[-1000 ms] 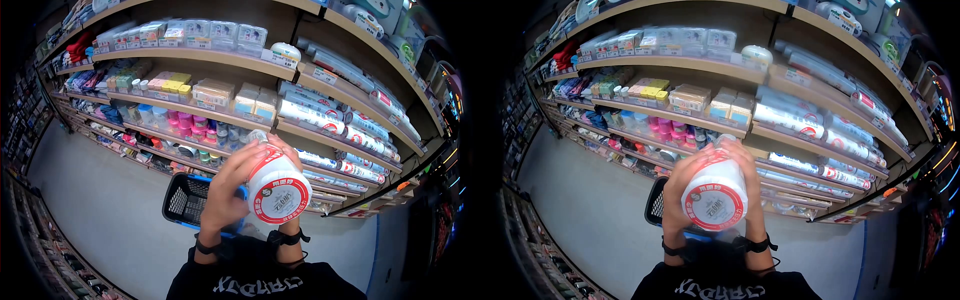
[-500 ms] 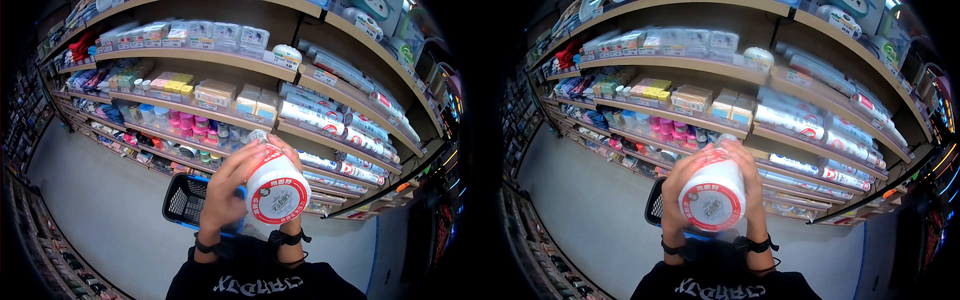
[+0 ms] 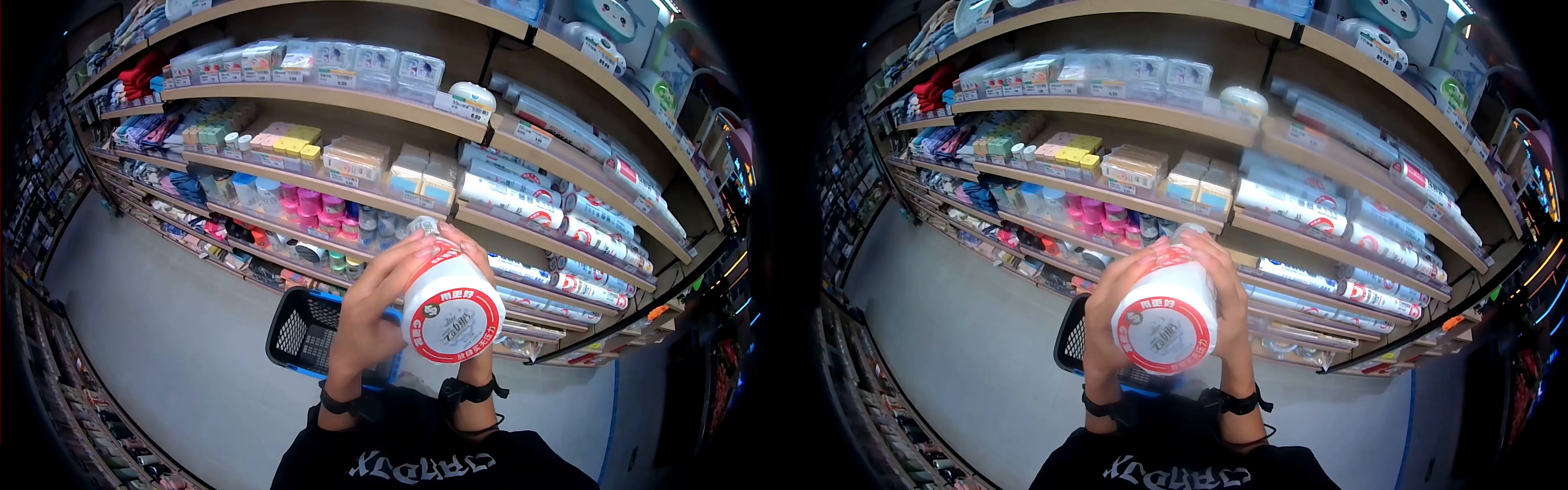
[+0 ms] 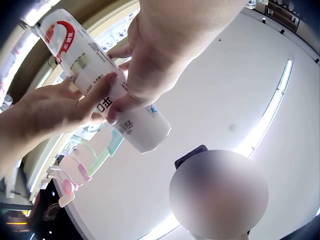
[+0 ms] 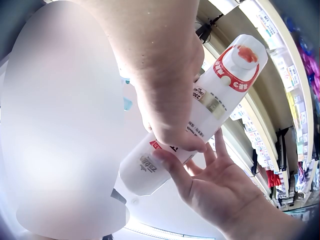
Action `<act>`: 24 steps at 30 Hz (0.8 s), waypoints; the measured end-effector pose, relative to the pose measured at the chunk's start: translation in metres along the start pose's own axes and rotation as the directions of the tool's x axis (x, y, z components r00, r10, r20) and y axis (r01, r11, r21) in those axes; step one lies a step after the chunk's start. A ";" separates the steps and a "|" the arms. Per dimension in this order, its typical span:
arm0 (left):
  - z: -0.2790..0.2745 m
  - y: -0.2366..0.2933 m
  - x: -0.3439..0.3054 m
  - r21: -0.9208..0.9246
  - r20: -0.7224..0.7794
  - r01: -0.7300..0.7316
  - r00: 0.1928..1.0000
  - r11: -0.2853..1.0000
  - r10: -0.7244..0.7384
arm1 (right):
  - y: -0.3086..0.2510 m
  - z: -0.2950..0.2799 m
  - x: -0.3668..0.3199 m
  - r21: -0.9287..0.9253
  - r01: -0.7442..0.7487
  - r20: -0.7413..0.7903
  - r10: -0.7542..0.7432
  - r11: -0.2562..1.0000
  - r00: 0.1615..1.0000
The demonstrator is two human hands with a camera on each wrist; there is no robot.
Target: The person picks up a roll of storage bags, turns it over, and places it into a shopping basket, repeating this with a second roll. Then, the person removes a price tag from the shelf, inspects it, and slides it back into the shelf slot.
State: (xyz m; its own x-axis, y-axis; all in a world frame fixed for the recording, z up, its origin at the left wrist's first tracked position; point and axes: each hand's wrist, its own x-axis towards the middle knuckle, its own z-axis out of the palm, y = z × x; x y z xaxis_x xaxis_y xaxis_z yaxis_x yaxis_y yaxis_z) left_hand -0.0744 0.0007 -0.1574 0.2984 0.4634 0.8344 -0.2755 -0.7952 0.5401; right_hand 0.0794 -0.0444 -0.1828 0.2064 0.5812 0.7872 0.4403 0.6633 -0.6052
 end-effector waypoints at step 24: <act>-0.003 -0.008 -0.002 0.025 -0.042 0.059 0.997 0.998 -0.058 | 0.014 0.005 -0.004 0.032 -0.086 -0.013 0.086 0.996 0.996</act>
State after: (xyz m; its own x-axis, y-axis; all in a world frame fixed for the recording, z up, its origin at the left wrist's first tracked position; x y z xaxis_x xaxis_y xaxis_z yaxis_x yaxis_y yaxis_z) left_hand -0.0754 0.0072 -0.1631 0.2752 0.5244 0.8058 -0.2348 -0.7761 0.5853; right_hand 0.0809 -0.0348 -0.1951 0.2548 0.6301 0.7335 0.3924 0.6259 -0.6740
